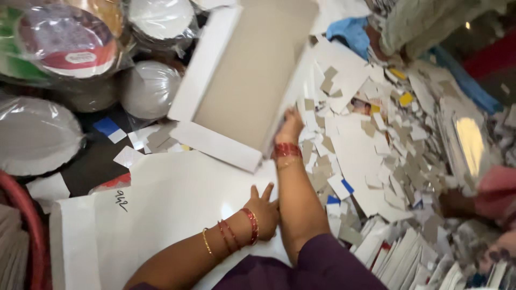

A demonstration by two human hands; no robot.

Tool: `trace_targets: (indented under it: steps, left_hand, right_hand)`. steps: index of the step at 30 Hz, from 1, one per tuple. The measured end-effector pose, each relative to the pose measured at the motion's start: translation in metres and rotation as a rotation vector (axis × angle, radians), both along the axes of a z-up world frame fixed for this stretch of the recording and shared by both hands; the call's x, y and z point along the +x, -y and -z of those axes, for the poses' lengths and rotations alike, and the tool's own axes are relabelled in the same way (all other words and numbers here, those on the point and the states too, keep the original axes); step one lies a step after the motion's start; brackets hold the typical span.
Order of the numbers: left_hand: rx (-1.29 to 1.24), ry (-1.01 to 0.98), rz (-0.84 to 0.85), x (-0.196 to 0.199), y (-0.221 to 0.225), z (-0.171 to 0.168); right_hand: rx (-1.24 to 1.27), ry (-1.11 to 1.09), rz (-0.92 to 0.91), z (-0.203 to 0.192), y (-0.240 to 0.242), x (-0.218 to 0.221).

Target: The person folds and assembles several flat cardboard pieces into box shapes by hand while sitting on the floor.

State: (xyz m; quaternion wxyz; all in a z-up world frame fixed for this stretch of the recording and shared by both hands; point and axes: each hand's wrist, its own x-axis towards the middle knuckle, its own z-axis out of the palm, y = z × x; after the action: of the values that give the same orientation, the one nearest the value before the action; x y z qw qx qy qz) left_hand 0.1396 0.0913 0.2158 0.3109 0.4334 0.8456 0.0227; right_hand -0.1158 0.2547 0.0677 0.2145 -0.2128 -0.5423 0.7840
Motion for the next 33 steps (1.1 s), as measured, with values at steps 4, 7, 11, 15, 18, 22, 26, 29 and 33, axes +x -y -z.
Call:
trace_targets:
  steps: [4, 7, 11, 15, 18, 22, 26, 29, 33]
  left_hand:
    - [0.08, 0.044, 0.019, -0.013, 0.004, 0.008]
    - [0.538, 0.126, -0.144, -0.05, 0.034, 0.011]
    - [1.297, -0.165, -1.005, -0.11, 0.128, 0.016]
    - [0.621, -0.856, -1.345, -0.129, 0.168, 0.028]
    - [0.82, 0.016, -1.556, -0.132, 0.162, 0.029]
    - [1.109, 0.204, -1.509, -0.124, 0.148, 0.025]
    - [1.62, 0.471, -1.452, -0.136, 0.15, 0.046]
    - [1.769, 0.831, -1.609, -0.141, 0.155, 0.065]
    - [1.911, 1.05, -1.656, -0.137, 0.169, 0.063]
  right_hand:
    - [-0.44, 0.108, -0.095, 0.005, -0.025, 0.009]
    - [-0.375, 0.063, -0.132, 0.011, -0.028, 0.009]
    - [-0.413, 0.137, -0.248, 0.012, -0.023, 0.006]
    - [-0.408, 0.166, -0.335, -0.021, -0.011, 0.015]
    - [-0.335, 0.094, -0.324, -0.032, -0.003, 0.023]
    - [0.807, -0.067, -0.118, -0.052, 0.005, 0.025]
    - [1.627, 0.107, 0.156, -0.099, 0.051, 0.059]
    - [0.942, -0.064, -0.723, -0.127, 0.095, 0.087]
    - [1.338, -0.524, -0.937, -0.164, 0.131, 0.117]
